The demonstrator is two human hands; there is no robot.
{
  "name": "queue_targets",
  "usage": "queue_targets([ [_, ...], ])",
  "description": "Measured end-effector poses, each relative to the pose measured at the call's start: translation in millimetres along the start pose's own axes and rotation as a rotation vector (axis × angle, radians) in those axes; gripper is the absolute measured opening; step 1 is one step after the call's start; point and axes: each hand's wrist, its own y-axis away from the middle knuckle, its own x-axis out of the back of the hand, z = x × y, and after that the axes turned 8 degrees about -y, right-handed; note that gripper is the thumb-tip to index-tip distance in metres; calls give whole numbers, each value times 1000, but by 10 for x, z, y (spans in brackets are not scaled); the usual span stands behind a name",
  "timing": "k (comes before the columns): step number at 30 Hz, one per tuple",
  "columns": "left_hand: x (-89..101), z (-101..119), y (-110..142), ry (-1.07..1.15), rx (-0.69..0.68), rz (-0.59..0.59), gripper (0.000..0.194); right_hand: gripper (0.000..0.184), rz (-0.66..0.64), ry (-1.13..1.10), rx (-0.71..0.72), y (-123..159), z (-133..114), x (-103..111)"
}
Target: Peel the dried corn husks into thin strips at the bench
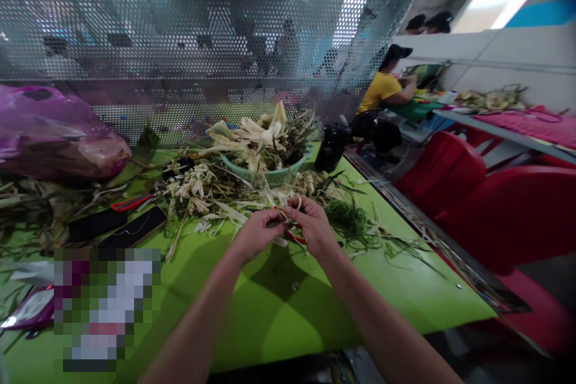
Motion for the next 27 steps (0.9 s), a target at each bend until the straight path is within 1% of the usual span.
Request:
queue_targets([
  [2, 6, -6, -8, 12, 11, 25, 20, 22, -7, -23, -25, -3, -30, -11],
  [7, 49, -13, -38, 47, 29, 180, 26, 24, -24, -55, -42, -18, -77, 3],
  [9, 66, -12, -44, 72, 42, 191, 27, 24, -20, -20, -32, -24, -71, 21],
  [15, 84, -27, -57, 149, 34, 163, 27, 26, -24, 9, -29, -35, -39, 26],
  [21, 57, -35, -55, 213, 95, 133, 29, 24, -48, 52, 10, -27, -35, -10],
  [24, 58, -46, -55, 263, 115, 176, 32, 25, -57, 53, 15, -11, -49, -15],
  [27, 76, -47, -56, 318, 124, 281, 33, 26, -60, 104, 11, 14, -58, -23],
])
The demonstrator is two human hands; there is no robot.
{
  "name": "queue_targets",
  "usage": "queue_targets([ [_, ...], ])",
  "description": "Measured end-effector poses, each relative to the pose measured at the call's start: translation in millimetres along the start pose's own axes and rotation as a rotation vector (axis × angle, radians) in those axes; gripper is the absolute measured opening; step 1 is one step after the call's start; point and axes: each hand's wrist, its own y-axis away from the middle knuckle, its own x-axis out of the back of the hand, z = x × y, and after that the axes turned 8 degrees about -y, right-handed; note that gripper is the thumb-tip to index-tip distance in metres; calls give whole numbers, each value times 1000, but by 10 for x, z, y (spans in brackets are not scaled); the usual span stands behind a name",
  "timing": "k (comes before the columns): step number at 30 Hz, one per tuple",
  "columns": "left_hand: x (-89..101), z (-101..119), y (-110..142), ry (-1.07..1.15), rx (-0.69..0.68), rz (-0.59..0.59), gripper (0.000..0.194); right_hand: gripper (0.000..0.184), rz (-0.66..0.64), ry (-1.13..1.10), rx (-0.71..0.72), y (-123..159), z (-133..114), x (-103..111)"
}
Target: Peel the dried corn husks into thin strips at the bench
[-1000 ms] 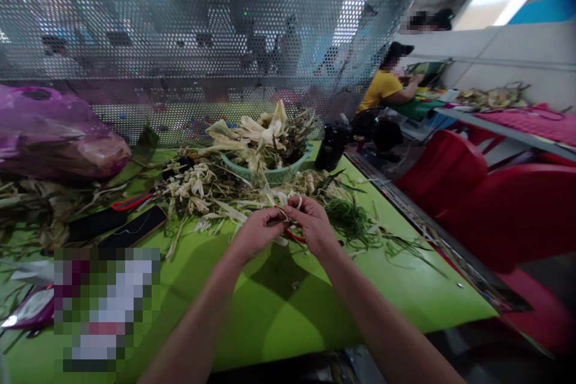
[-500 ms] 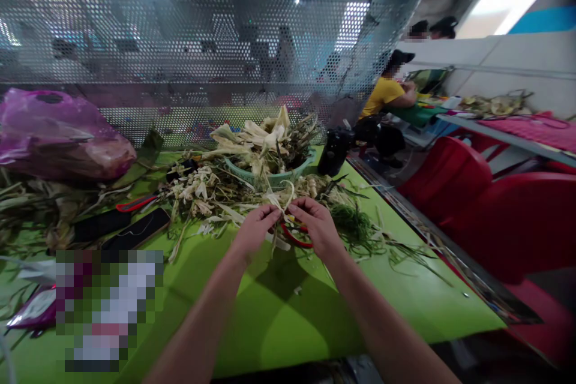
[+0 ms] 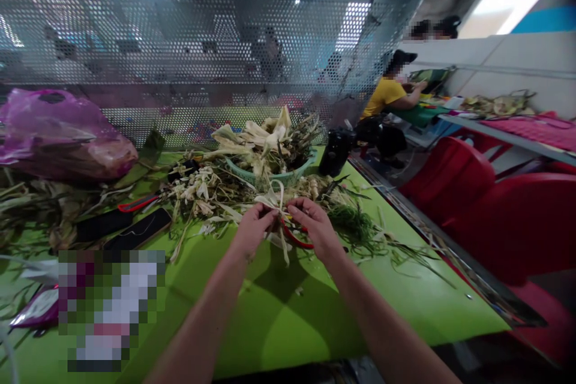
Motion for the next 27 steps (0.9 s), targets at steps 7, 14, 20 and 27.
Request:
queue_targets([
  [7, 2, 61, 23, -45, -6, 97, 30, 22, -54, 137, 21, 20, 90, -50],
  [14, 6, 29, 3, 10, 46, 91, 30, 11, -98, 215, 42, 3, 104, -20],
  [20, 28, 61, 19, 147, 156, 30, 29, 21, -162, -22, -119, -6, 26, 5],
  [27, 12, 129, 55, 141, 158, -3, 28, 24, -84, -39, -19, 1, -30, -17],
])
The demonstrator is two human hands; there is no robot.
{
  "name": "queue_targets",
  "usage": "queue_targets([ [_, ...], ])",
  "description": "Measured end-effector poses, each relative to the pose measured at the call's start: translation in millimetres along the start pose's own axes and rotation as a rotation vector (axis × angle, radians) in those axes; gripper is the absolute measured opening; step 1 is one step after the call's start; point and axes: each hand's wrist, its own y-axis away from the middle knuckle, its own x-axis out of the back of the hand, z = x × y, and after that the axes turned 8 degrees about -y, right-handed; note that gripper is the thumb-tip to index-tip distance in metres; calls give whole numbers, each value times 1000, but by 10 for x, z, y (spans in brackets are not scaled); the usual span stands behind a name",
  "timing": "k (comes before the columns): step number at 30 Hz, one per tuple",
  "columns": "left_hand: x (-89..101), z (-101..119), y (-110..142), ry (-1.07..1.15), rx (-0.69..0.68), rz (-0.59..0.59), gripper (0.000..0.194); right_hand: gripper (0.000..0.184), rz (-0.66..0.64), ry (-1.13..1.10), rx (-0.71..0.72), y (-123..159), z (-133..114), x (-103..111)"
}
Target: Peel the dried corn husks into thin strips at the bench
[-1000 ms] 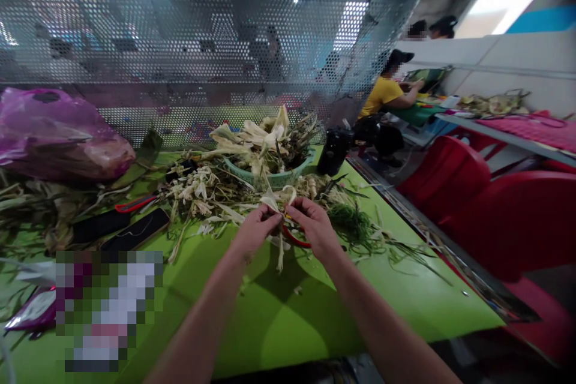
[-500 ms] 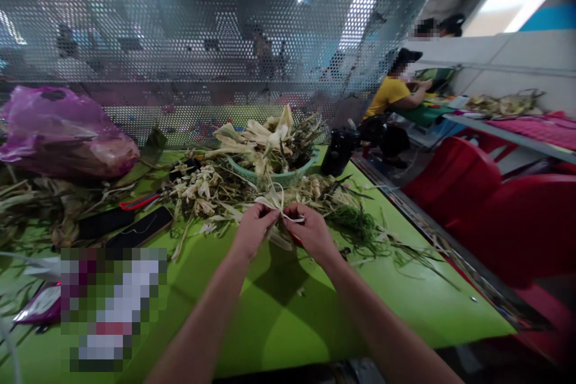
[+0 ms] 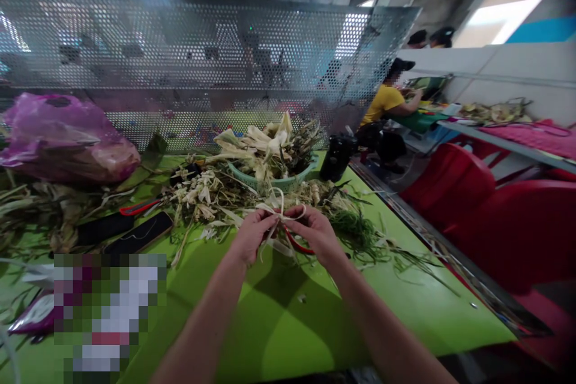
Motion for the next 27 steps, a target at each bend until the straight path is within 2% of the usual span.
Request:
queue_targets([
  [4, -5, -31, -19, -40, -10, -23, 29, 18, 39, 89, 73, -7, 18, 32],
  [10, 4, -78, -38, -239, -157, -18, 29, 16, 24, 119, 109, -7, 35, 52],
  [12, 4, -88, -38, -285, -165, -24, 30, 16, 27, 123, 118, -2, 35, 46],
  [15, 2, -103, -47, -331, -151, -47, 30, 15, 57, 113, 115, -3, 44, 31],
  [19, -1, -101, -65, -414, -240, -62, 27, 13, 119, 51, 87, -25, 73, 21],
  [24, -5, -65, -42, -434, -278, -55, 23, 10, 100, 10, 45, -34, 52, 71],
  [27, -1, -60, -33, -454, -252, -30, 21, 34, 156, 19, 109, -25, -6, 112],
])
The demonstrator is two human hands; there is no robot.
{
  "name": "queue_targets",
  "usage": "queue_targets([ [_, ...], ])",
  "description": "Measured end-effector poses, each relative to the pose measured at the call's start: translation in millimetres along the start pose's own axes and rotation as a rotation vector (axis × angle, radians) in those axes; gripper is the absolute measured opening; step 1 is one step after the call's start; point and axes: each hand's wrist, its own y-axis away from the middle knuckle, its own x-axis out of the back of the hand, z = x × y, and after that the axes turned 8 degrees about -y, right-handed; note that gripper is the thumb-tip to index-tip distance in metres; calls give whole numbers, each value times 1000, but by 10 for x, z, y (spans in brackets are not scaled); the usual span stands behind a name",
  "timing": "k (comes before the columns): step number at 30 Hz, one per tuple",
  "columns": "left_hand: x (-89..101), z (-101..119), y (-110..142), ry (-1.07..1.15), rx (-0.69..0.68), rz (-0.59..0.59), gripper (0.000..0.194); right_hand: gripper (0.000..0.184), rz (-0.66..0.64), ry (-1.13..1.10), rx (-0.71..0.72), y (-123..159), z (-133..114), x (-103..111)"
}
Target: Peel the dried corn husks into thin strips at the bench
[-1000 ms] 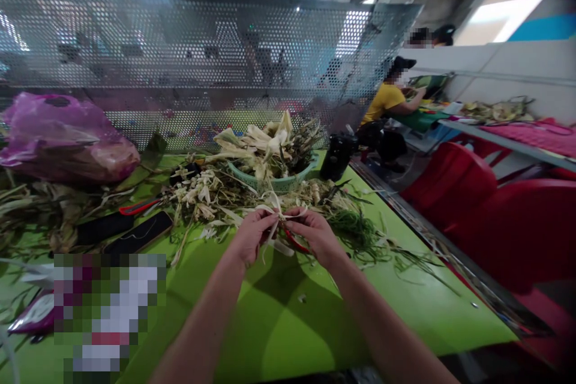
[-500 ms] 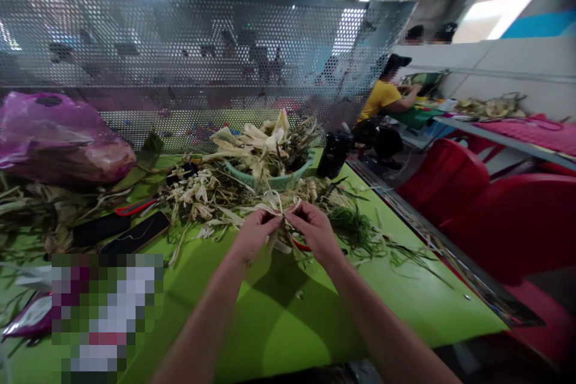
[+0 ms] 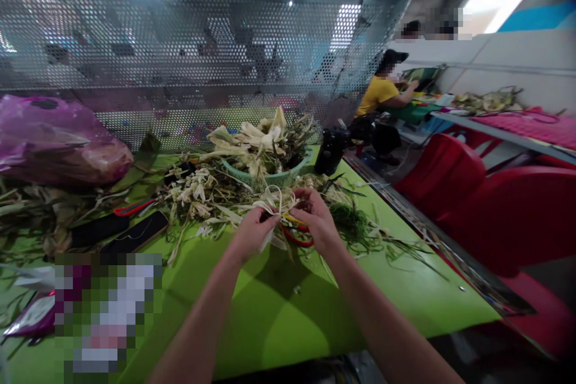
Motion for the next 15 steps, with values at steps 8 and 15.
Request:
queue_targets([
  [8, -5, -17, 2, -24, -10, -91, 25, 12, -88, 253, 175, -36, 42, 16],
  [15, -12, -97, -22, -144, -63, -92, 26, 14, -109, 253, 199, -48, 122, 12],
])
